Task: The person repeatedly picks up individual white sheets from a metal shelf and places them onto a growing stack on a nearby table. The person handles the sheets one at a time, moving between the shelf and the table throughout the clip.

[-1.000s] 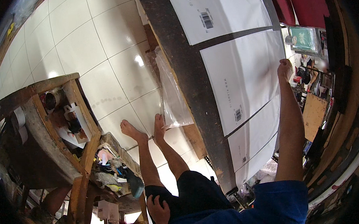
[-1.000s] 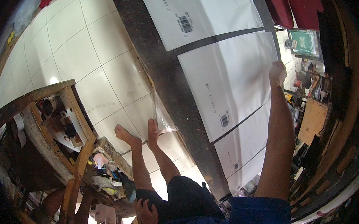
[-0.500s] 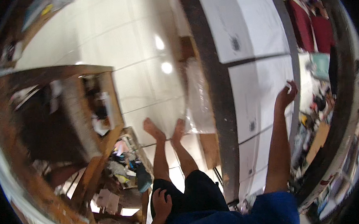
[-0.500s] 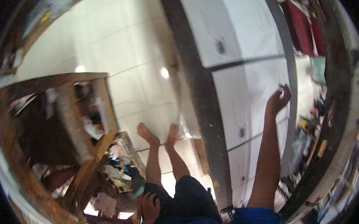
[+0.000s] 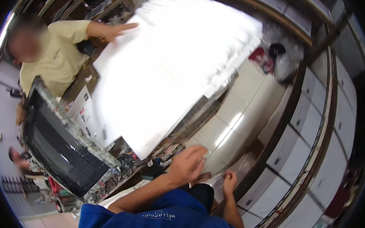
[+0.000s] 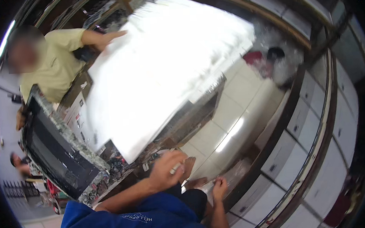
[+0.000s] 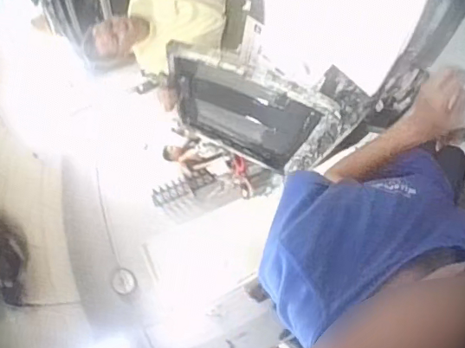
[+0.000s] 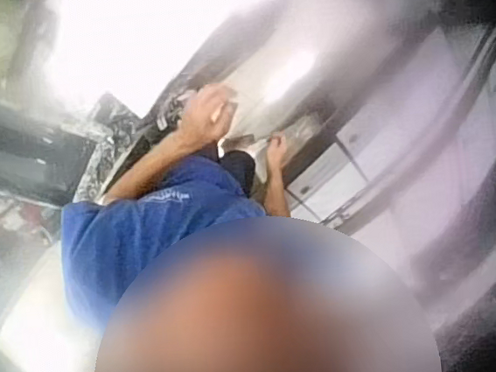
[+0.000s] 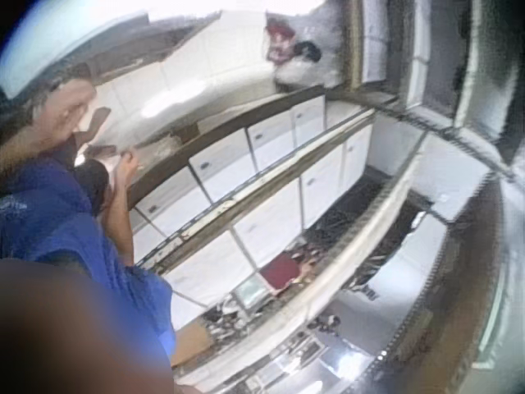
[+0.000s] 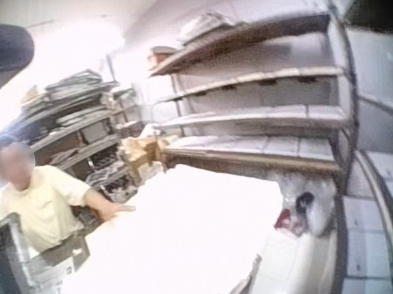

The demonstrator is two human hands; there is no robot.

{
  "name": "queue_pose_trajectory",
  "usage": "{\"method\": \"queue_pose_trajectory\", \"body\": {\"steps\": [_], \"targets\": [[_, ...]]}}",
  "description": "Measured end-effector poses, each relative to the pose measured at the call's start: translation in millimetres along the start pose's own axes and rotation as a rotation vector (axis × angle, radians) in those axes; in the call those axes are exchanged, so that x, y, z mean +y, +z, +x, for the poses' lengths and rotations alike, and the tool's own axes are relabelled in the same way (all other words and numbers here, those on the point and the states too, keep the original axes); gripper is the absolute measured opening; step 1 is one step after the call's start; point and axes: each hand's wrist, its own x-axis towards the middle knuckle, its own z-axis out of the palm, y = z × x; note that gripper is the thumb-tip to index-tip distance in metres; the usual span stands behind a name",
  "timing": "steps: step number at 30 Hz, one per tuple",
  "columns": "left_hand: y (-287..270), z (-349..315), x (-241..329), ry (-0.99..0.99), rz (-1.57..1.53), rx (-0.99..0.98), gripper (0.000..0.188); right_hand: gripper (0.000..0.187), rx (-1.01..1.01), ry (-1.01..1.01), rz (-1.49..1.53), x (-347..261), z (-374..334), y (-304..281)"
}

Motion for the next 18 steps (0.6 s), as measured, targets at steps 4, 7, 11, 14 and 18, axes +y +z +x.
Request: {"method": "queue_pose_trajectory", "body": {"steps": [4, 7, 11, 14, 18], "targets": [[-58, 64, -11, 0.043, 0.303, 0.408, 0.039, 0.01, 0.109, 0.138, 0.09, 24, -10, -36], [-74, 102, -54, -0.136, 0.473, 0.397, 0.06, 0.012, 0.083, 0.016, -0.44, 42, -1, -79], [-59, 130, -90, -0.432, 0.468, 0.182, 0.076, 0.013, 0.189, 0.056, -0.369, 1, 6, -82], [-54, 129, -103, -0.413, 0.454, 0.179, 0.072, 0.012, 0.189, 0.075, -0.245, -26, 6, -67], [-58, 124, -116, -0.364, 0.487, 0.162, 0.061, 0.011, 0.112, 0.149, 0.052, -45, -8, -33]]}}
